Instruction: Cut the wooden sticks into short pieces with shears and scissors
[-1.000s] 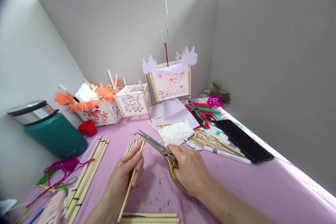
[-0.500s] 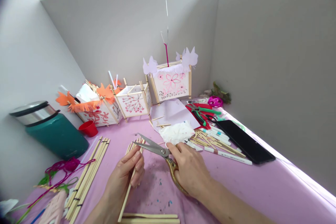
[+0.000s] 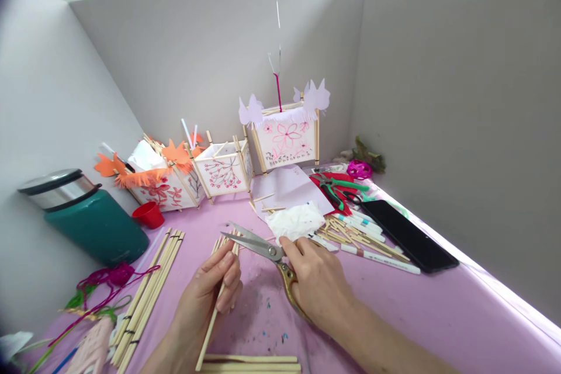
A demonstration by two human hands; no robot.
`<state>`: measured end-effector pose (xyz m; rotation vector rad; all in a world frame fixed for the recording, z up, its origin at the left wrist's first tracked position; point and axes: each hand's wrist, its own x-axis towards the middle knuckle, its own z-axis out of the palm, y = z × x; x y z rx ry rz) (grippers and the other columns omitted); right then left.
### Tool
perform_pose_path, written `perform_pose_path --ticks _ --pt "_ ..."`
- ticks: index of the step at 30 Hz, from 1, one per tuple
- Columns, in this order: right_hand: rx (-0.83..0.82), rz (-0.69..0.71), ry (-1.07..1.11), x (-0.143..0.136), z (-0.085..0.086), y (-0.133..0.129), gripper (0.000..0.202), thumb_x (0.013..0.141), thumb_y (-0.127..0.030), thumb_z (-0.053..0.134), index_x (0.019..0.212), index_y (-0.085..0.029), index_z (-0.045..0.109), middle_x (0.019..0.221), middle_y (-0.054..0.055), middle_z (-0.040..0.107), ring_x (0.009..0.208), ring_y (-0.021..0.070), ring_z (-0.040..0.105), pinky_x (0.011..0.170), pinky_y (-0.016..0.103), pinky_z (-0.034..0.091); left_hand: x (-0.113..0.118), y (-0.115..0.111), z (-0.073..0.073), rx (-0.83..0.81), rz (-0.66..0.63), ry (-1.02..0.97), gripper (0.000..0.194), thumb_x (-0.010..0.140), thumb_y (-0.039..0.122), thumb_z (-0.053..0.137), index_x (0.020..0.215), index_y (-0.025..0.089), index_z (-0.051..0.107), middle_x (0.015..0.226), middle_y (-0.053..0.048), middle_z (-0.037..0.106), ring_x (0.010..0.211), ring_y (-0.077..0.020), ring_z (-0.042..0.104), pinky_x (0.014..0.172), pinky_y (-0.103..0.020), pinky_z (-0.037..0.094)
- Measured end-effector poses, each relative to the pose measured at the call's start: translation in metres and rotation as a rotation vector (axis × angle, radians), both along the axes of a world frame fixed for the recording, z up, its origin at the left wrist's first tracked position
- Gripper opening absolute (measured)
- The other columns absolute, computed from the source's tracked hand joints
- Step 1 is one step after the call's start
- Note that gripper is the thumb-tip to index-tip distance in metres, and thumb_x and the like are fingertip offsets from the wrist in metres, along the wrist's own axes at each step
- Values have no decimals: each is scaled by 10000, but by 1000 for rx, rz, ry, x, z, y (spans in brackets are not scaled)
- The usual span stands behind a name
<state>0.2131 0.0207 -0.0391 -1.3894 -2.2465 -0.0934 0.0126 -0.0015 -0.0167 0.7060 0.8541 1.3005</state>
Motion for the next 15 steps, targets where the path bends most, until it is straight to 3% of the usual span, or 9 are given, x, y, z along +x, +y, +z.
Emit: perform_pose_path --ticks 6,15 --pt "-19 17 14 0 -1 1 493 768 -119 479 1251 -193 544 939 86 618 812 222 594 695 310 414 3 -1 4 -20 9 -16 418 720 301 735 1090 167 591 511 103 468 285 -12 309 343 -183 195" --pt "-132 24 60 -1 7 1 306 859 -191 443 1106 -213 622 880 64 644 776 216 608 664 300 405 -2 0 1 -5 -14 3 502 745 313 715 1208 171 583 529 90 481 295 -13 315 348 -188 193"
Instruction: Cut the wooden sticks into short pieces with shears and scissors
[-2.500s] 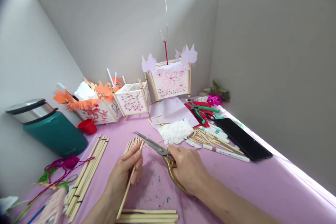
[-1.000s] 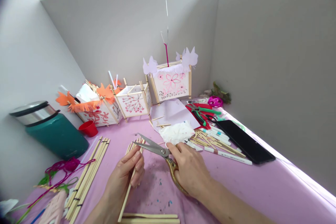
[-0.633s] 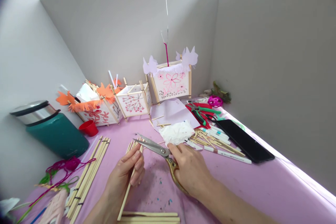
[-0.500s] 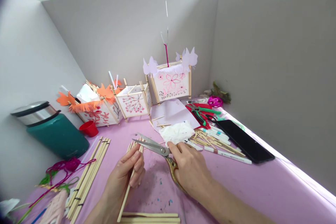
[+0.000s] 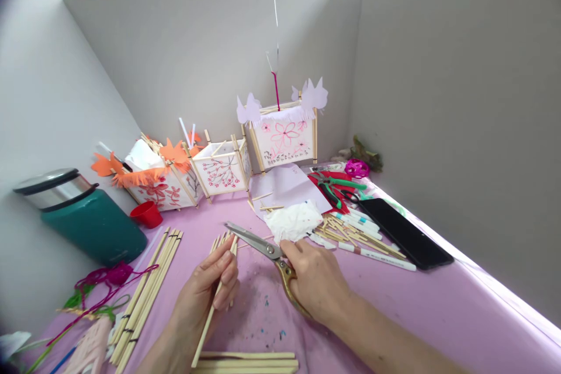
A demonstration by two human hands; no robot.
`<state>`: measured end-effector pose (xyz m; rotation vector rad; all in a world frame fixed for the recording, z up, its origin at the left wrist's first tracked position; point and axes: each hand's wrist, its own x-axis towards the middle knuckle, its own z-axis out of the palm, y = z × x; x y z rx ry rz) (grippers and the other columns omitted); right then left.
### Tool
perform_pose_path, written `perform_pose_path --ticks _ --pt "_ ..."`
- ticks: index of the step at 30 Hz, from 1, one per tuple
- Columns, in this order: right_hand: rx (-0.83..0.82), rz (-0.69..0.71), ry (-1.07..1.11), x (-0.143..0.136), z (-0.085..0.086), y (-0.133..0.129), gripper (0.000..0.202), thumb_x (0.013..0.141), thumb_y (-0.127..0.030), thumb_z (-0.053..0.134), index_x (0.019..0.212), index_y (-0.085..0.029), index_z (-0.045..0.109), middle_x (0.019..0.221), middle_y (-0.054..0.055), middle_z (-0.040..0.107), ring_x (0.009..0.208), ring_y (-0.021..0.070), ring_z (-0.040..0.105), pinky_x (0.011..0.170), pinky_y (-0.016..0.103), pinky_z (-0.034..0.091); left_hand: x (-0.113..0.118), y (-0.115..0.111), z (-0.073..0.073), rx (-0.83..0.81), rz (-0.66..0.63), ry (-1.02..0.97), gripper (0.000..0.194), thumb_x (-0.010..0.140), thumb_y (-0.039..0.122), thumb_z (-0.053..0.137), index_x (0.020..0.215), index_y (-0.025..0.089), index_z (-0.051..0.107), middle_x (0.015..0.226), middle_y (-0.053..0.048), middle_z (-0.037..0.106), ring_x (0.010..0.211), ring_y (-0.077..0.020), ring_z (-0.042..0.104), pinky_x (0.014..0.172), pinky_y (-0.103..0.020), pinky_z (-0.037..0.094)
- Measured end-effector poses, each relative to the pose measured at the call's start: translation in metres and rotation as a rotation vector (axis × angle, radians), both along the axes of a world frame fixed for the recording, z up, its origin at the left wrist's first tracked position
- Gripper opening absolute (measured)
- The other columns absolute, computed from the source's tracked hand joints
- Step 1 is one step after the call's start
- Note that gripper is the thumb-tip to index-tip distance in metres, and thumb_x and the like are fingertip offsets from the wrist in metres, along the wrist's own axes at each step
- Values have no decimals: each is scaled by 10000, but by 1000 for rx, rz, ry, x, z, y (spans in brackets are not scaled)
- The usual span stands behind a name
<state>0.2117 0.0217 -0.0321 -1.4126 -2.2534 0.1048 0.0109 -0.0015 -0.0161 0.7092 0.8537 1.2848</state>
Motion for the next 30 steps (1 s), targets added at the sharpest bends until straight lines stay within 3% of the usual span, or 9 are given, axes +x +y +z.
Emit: perform_pose_path --ticks 5,10,15,19,30 --pt "-28 44 145 2 -5 4 263 872 -221 455 1059 -225 640 856 46 663 774 195 614 684 281 428 0 0 2 27 10 71 519 753 349 707 1233 183 599 535 84 486 301 -12 330 359 -191 211" --pt "0 52 225 4 -1 5 318 854 -197 470 1147 -237 588 952 56 644 812 194 606 694 286 436 2 -2 4 35 9 100 466 787 341 683 1223 195 608 585 64 529 330 -13 338 375 -190 238" --pt "14 98 204 5 4 3 339 847 -185 484 1169 -236 579 904 54 616 787 196 588 652 285 416 2 -4 7 38 73 103 386 747 306 719 1103 174 646 637 43 568 344 -1 303 382 -183 216" --pt "28 136 227 5 6 1 337 854 -199 487 1176 -230 580 880 55 608 753 184 576 641 279 412 0 -3 8 70 73 132 317 739 299 731 1020 168 669 548 64 491 367 -15 291 399 -182 215" --pt "17 147 246 4 5 -2 344 846 -193 486 1171 -227 593 868 53 617 706 169 573 625 273 412 -10 4 -3 174 156 296 240 739 314 733 947 195 739 625 32 552 433 -34 377 447 -207 298"
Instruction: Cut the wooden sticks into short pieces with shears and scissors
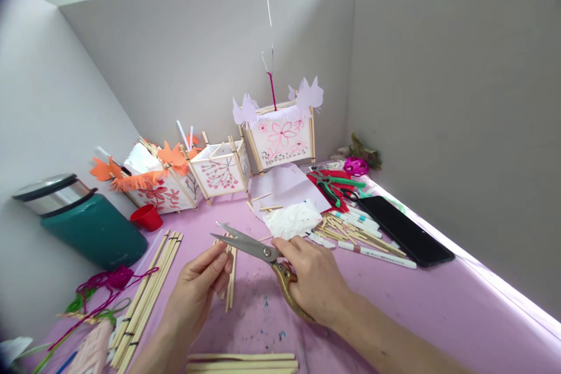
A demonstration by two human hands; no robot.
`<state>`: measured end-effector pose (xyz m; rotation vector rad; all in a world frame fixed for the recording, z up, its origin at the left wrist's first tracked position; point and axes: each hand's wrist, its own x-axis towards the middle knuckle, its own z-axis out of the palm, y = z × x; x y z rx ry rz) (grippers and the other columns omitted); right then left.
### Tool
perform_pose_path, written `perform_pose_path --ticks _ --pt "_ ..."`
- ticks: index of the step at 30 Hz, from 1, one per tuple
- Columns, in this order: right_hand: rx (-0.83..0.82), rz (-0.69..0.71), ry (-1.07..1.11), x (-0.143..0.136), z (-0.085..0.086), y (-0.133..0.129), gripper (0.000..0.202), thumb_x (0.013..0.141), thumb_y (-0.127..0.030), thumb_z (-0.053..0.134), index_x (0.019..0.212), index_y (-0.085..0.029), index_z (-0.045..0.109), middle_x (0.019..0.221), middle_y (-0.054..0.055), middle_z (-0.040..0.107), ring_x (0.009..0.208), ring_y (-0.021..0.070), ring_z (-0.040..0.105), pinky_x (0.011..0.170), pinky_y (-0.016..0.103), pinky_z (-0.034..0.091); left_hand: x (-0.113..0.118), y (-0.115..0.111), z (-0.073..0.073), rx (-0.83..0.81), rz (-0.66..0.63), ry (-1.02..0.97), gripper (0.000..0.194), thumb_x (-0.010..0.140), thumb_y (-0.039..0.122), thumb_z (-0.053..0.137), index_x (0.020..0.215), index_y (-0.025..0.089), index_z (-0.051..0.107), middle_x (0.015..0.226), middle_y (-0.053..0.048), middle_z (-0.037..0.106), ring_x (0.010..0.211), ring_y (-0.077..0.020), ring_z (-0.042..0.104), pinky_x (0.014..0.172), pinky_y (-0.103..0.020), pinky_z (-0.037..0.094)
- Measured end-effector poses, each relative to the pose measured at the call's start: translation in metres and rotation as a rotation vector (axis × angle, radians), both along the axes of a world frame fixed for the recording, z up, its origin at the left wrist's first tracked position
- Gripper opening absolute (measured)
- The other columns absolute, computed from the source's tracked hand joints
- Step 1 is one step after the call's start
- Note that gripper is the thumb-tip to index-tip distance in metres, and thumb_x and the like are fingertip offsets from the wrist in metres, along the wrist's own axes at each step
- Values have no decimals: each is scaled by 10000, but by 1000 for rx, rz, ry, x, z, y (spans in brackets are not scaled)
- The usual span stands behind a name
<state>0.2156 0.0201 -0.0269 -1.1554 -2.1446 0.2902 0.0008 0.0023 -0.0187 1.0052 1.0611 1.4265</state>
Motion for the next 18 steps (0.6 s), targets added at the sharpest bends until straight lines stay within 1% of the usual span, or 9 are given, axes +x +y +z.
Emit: perform_pose_path --ticks 5,12,18 --pt "-7 18 12 0 -2 -1 320 866 -236 494 1169 -229 593 857 50 617 692 172 569 611 277 403 -3 2 -6 29 -5 14 263 738 316 734 985 227 749 624 34 559 439 -31 390 451 -204 300" --pt "-43 40 43 -1 -2 -2 302 873 -253 499 1158 -232 597 877 43 636 730 180 584 642 287 402 -3 4 -7 31 -2 18 277 733 316 739 1004 258 752 622 31 561 444 -29 388 463 -204 295" --pt "-52 6 7 -3 -2 1 255 891 -276 460 1057 -211 643 798 44 629 694 186 569 622 292 387 -5 4 -5 18 19 45 312 721 323 745 1019 232 750 615 26 549 460 -31 389 478 -207 284"
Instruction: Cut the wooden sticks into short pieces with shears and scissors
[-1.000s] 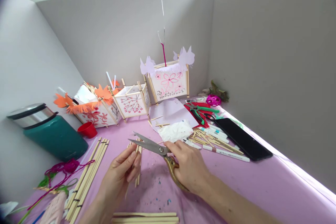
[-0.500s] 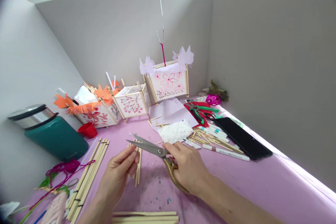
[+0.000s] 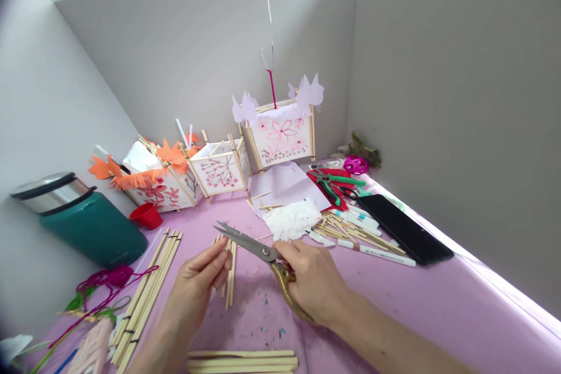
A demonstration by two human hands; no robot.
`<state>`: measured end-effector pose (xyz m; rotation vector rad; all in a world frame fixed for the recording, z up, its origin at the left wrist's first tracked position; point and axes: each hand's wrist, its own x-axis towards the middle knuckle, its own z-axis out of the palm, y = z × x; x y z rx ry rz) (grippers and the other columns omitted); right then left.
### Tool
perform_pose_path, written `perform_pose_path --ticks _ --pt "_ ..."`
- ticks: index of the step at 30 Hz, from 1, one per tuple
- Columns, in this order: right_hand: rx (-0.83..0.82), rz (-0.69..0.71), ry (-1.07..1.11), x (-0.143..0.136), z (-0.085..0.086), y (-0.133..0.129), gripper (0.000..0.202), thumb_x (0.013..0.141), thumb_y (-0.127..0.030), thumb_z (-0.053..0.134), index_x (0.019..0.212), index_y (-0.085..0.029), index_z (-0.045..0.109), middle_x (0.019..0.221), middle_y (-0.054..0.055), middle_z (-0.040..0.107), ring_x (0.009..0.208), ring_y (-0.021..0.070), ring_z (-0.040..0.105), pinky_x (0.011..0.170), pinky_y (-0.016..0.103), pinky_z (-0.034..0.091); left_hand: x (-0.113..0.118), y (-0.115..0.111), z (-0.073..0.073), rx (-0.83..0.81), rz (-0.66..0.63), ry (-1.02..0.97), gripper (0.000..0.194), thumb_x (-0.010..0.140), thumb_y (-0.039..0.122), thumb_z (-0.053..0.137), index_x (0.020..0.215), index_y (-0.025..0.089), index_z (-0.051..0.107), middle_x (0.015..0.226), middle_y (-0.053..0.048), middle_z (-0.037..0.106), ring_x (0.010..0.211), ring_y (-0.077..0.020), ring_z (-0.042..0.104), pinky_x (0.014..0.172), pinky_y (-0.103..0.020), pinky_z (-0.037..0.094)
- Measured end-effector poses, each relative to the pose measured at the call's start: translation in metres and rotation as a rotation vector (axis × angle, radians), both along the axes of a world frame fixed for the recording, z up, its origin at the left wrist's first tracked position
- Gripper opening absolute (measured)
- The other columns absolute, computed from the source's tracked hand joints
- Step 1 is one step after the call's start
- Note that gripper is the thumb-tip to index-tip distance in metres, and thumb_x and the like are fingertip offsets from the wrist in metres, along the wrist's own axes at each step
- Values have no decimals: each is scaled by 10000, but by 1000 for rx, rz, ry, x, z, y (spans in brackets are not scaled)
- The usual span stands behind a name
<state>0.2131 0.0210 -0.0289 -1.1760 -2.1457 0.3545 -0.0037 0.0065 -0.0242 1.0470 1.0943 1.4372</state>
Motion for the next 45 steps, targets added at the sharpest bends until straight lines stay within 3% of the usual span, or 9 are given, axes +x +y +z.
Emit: perform_pose_path --ticks 18,28,45 --pt "12 29 -17 4 2 0 319 870 -240 479 1173 -242 579 859 45 601 717 186 561 635 296 396 3 -2 8 -10 -54 -15 262 729 332 734 935 171 731 550 67 424 446 -40 327 467 -224 221" --pt "-25 61 -15 4 5 0 314 869 -250 504 1172 -236 587 891 53 616 726 177 565 653 289 410 -5 -1 12 0 -214 102 223 797 372 659 838 153 670 532 70 345 477 -67 281 480 -249 210" --pt "-29 107 -30 5 7 1 354 845 -194 527 1194 -242 564 906 48 598 741 175 551 665 281 412 -14 1 13 72 -271 237 265 873 309 575 650 168 559 556 51 360 507 -84 307 508 -265 226"
